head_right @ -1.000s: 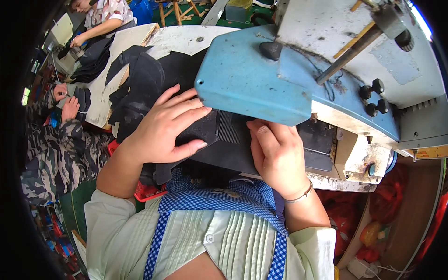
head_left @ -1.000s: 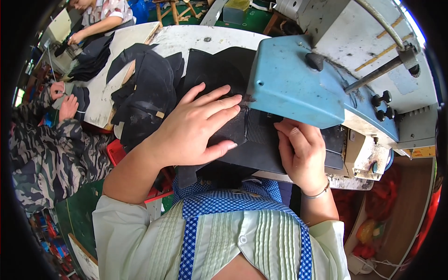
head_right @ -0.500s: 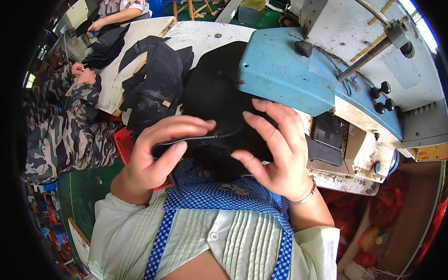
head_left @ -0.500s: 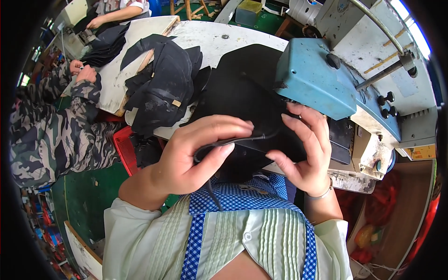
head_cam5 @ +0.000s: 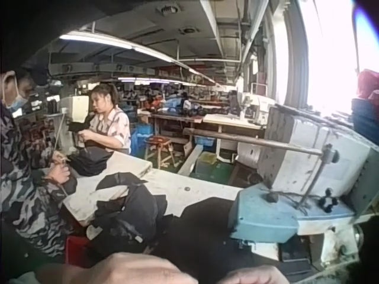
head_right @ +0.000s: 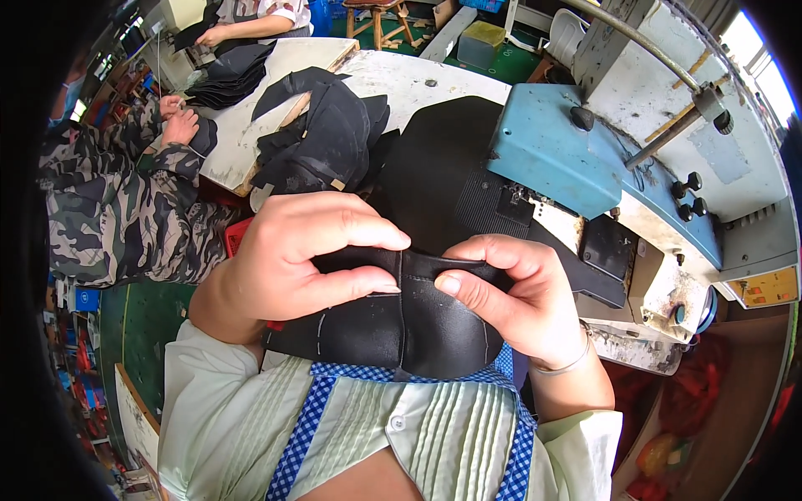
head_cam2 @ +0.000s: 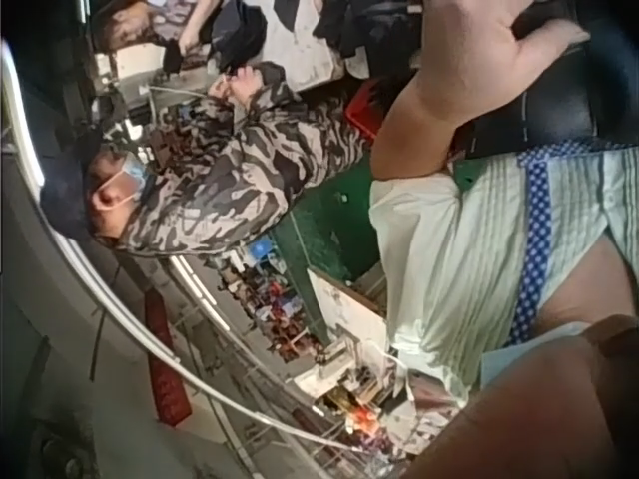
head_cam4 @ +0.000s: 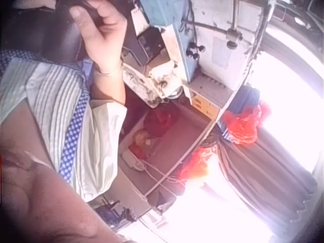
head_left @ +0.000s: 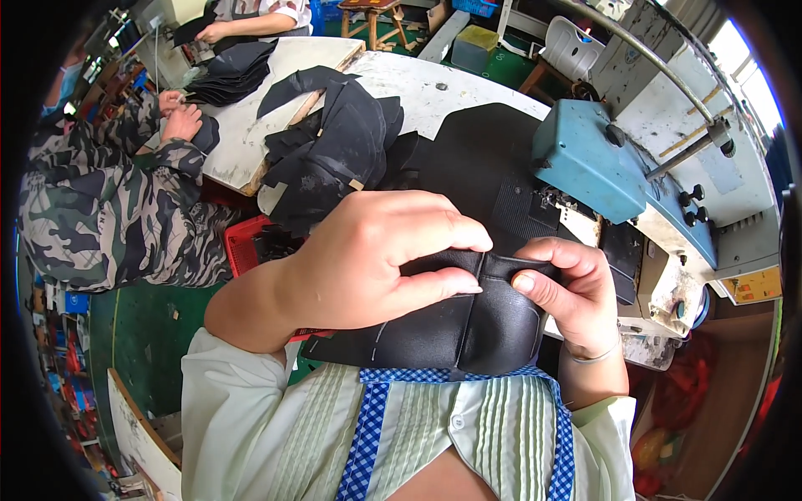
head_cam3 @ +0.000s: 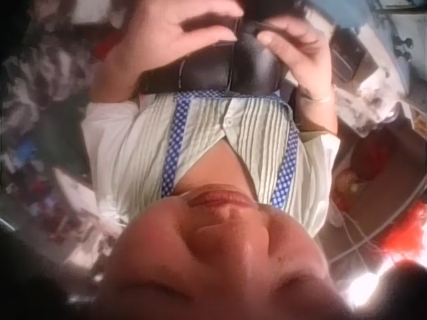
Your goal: Sewing pieces of black shoe material using an industrial sewing machine.
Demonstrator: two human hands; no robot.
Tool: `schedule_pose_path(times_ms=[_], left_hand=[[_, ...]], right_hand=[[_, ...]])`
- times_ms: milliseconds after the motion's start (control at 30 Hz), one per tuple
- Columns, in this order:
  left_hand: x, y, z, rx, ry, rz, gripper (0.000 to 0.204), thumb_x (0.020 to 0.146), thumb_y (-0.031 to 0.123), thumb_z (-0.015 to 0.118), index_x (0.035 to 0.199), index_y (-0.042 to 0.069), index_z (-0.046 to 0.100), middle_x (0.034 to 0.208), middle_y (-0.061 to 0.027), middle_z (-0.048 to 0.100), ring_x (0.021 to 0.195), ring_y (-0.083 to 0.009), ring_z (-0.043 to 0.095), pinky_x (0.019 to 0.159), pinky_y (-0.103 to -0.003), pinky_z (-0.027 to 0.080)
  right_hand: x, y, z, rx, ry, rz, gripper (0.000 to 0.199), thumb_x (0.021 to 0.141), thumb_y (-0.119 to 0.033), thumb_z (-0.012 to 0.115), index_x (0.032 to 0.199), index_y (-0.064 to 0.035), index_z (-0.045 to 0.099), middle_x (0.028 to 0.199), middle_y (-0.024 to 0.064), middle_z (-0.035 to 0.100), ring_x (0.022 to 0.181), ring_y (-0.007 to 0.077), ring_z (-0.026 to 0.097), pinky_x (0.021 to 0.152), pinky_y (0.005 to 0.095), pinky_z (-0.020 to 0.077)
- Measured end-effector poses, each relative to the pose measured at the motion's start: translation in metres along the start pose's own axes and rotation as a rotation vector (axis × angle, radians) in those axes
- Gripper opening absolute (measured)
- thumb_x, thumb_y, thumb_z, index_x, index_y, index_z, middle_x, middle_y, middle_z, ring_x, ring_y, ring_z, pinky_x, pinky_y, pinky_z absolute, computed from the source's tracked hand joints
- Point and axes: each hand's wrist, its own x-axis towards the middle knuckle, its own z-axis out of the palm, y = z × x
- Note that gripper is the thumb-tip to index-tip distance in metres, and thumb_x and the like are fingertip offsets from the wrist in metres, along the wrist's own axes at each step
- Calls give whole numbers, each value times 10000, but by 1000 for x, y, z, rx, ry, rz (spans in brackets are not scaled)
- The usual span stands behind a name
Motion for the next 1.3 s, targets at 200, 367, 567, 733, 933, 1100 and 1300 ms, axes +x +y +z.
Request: schedule_pose_path(times_ms=[200, 367, 567, 733, 933, 1100, 1300], left_hand=[[-5, -4, 11, -14, 18, 55, 251, 738, 44, 839, 952, 10, 711, 819, -115, 675, 693, -250, 667, 605, -321, 527], [-11, -12, 22, -378, 16, -61, 167, 778, -11, 791, 898, -5, 675, 802, -97, 654, 684, -208, 632, 622, -290, 489], [-14, -16, 27, -406, -69, -40, 90, 851, 25, 718, 898, -2, 646, 826, -87, 635, 705, -173, 608, 637, -288, 466], [-21, -21, 32, -1172, -250, -602, 105, 960, 112, 634, 960, 11, 605, 923, 22, 597, 835, -58, 524, 780, -223, 429], [-27, -13, 29, -730, -68, -456, 130, 892, -28, 698, 1017, -32, 665, 962, -43, 639, 824, -71, 591, 720, -224, 473], [-26, -3, 31, -616, -2, -403, 91, 891, -31, 691, 981, -29, 677, 949, -66, 657, 808, -98, 606, 705, -239, 482], [-22, -6, 30, -317, -10, -186, 51, 869, 1, 723, 898, -18, 685, 867, -75, 661, 756, -123, 616, 662, -259, 475]], right_hand=[[-9, 1, 1, -9, -37, 35, 120, 882, -15, 739, 985, 38, 710, 889, 65, 695, 804, 96, 613, 726, 235, 478], [-13, 5, -2, 5, -85, -8, 125, 873, -13, 743, 980, 40, 706, 884, 79, 689, 792, 121, 616, 712, 258, 476], [-9, 13, -7, -255, -147, -184, 107, 857, -33, 755, 938, 21, 710, 813, 92, 677, 741, 156, 622, 675, 274, 472], [-1, 18, -11, -274, -221, -263, 114, 856, -44, 756, 938, 19, 708, 803, 84, 667, 723, 171, 617, 658, 285, 469], [-4, 14, -6, -543, -5, -341, 239, 818, -4, 746, 1046, 23, 679, 910, 119, 686, 811, 230, 663, 744, 309, 514], [2, -1, 12, -823, -28, -638, 296, 765, 18, 757, 1049, 10, 672, 910, 141, 667, 786, 295, 652, 712, 365, 522], [7, -1, 7, -555, -211, -441, 130, 852, 7, 709, 941, 4, 615, 829, 125, 598, 710, 276, 602, 637, 326, 491]])
